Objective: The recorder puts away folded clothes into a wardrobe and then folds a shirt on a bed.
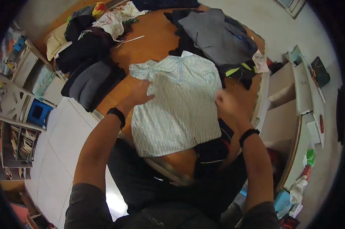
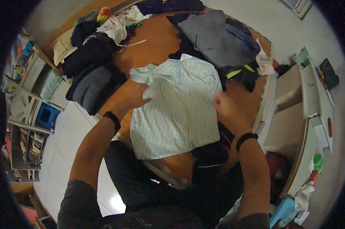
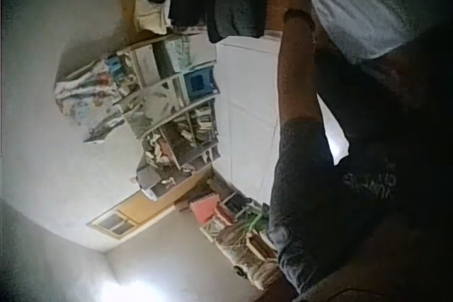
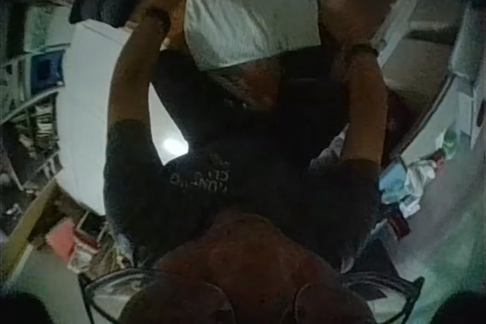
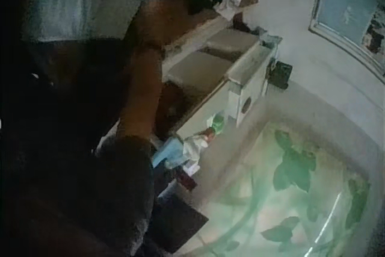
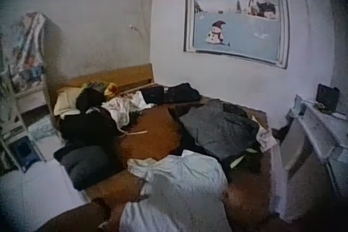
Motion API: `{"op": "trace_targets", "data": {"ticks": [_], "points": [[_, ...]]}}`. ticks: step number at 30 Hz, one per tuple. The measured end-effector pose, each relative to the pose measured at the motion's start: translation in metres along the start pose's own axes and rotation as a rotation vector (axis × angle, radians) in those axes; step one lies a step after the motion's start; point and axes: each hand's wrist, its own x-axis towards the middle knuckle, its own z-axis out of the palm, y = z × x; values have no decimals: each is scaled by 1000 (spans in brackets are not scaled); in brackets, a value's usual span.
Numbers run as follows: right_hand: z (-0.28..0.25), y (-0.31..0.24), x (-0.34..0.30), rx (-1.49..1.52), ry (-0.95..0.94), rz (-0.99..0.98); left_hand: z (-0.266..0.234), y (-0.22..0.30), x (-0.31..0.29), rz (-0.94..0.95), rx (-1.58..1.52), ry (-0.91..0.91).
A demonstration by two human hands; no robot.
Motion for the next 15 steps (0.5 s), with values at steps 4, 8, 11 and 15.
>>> {"op": "trace_targets", "data": {"ticks": [4,8,11,15], "points": [[-14,-18,-73,-266,-324,61,26,45,-38,173,102,-260],[-10,2,-125,-158,-612,424,52,88,-72,-221,279,-494],[28,42,-147,26,-646,379,67,90,-99,-386,270,-476],[51,35,-144,222,-311,129,67,59,-143,-290,222,-411]]}}
